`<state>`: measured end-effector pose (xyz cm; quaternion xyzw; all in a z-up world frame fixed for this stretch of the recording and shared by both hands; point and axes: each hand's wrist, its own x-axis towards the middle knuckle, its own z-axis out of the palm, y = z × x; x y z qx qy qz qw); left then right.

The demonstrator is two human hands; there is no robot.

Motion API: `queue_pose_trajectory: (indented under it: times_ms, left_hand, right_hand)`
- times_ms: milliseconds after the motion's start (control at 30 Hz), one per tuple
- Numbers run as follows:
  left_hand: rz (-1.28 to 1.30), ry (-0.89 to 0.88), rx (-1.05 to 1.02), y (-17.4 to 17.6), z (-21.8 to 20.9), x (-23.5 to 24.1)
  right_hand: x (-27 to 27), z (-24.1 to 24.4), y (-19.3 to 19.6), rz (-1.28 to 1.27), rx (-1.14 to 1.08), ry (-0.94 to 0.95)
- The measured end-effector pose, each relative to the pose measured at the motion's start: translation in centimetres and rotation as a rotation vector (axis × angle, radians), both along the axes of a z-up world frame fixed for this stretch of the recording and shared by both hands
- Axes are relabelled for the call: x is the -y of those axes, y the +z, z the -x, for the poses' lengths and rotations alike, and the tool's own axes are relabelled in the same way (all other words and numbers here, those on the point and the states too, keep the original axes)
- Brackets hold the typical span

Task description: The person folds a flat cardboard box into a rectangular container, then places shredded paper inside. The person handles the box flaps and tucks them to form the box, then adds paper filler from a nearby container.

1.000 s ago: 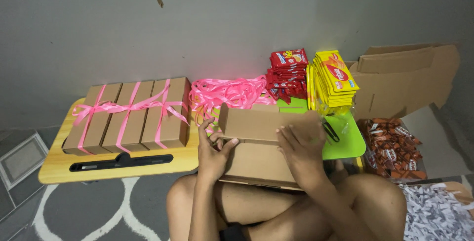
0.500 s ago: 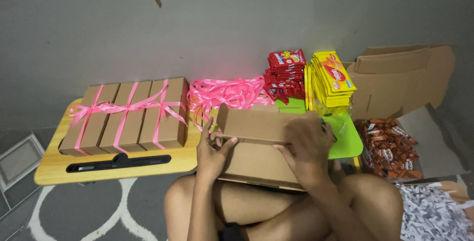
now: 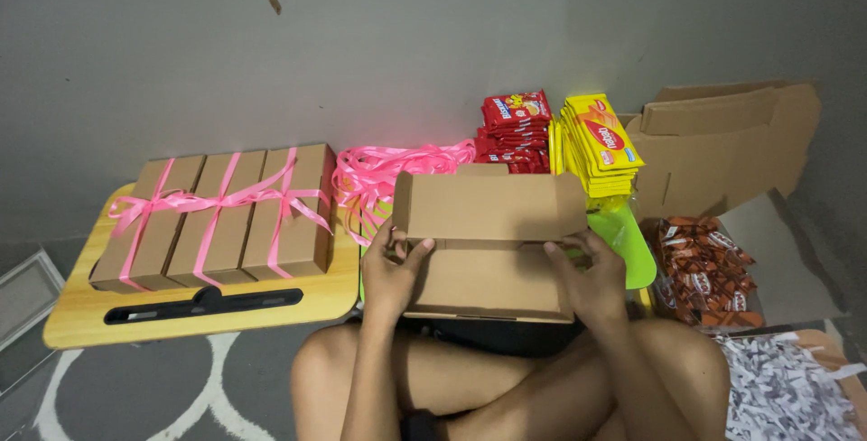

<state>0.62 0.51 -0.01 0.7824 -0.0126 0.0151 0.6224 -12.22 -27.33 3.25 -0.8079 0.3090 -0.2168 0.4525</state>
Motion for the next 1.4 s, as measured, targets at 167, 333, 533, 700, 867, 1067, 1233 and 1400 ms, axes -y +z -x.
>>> queue_pose_trajectory:
  times_ms: [167,333,533,700,867,1067,1233,1400]
  left_hand:
    - [-0.092,0.007,-0.025,0.7,0.1,0.9]
    - [-0.243,0.025,0.110,5.7,0.1,2.4]
    - [-0.287,0.028,0.121,6.4,-1.4,4.0]
    - [-0.241,0.019,0.033,7.1,-2.3,4.9]
    - [-0.135,0.024,-0.033,6.3,-2.7,4.8]
    - [-0.034,0.030,-0.115,4.6,-3.5,4.8]
    - [0.086,0.045,-0.135,4.7,-2.7,4.6]
    - [0.126,0.055,-0.010,4.0,-1.6,3.6]
  right_hand:
    - [-0.1,-1.0,1.6,0.023,-0.045,-0.042]
    - [0.8,-1.7,3.2,0.157,-0.048,-0.079]
    - [-1.0,-2.7,6.8,0.117,0.080,0.067]
    - [-2.0,-2.8,8.1,0.026,0.107,0.050]
    - [-2.3,-2.5,7.2,0.138,0.100,0.059]
    - [-2.6,-1.5,5.3,0.371,0.193,0.047]
    - [-2.3,-0.2,3.9,0.595,0.348,0.097]
    - [-2.8,1.2,4.9,0.607,0.356,0.259]
